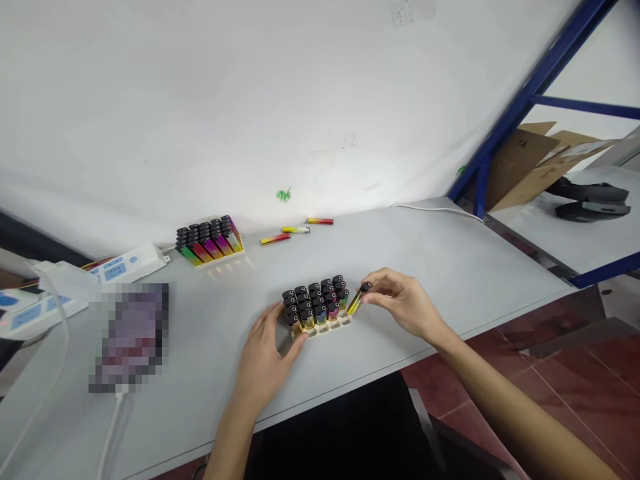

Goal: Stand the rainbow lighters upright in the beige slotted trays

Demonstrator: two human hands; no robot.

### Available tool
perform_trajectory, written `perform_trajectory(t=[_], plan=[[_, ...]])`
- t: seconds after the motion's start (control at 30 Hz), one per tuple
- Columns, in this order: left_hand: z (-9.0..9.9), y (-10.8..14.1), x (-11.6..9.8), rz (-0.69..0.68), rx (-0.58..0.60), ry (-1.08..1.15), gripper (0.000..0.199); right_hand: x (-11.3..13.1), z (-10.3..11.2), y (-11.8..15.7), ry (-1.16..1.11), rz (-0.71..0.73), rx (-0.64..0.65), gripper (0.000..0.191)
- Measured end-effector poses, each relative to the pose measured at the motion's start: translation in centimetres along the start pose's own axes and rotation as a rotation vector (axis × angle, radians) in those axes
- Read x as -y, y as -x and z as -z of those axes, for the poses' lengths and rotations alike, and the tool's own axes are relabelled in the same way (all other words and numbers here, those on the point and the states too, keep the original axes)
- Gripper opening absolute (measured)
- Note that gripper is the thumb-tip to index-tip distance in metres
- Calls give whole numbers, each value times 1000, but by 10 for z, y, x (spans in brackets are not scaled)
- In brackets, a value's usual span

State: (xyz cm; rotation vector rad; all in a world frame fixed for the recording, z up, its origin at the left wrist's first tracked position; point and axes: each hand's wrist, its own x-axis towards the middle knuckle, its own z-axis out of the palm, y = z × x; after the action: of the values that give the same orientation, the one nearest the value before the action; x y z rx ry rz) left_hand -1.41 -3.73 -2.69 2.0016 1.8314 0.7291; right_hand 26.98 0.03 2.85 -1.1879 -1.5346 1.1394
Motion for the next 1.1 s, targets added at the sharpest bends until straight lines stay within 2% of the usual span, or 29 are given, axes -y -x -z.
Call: perform_trajectory(t=[0.37, 0.47, 0.57, 0.63, 0.73, 0.83, 0.97, 1.03, 1.1], plan=[[0, 2, 2, -13, 0, -15, 61, -2, -21, 4, 315, 122, 83, 17], [-1, 2, 3, -23, -3, -16, 61, -3, -25, 5, 426, 131, 112, 22], [-3, 2, 4, -43, -9, -20, 61, -2, -23, 5, 495, 113, 89, 29], [-4, 3, 5, -48, -16, -21, 62, -2, -18, -3, 511, 97, 38, 25], [-4, 2, 6, -49, -26, -18, 61, -9, -8, -35, 588, 81, -21, 29], [-4, 1, 7, -60, -36, -16, 60, -24, -5, -90, 753, 66, -10, 29], [-2, 0, 7, -85, -31, -4, 60, -43, -13, -167, 1001, 47, -76, 50], [-1, 0, 7, -90, -33, 4, 60, -48, -17, -193, 1029, 19, -89, 53], [0, 1, 6, -86, -32, 9, 59, -51, -19, -208, 1010, -7, -93, 47]])
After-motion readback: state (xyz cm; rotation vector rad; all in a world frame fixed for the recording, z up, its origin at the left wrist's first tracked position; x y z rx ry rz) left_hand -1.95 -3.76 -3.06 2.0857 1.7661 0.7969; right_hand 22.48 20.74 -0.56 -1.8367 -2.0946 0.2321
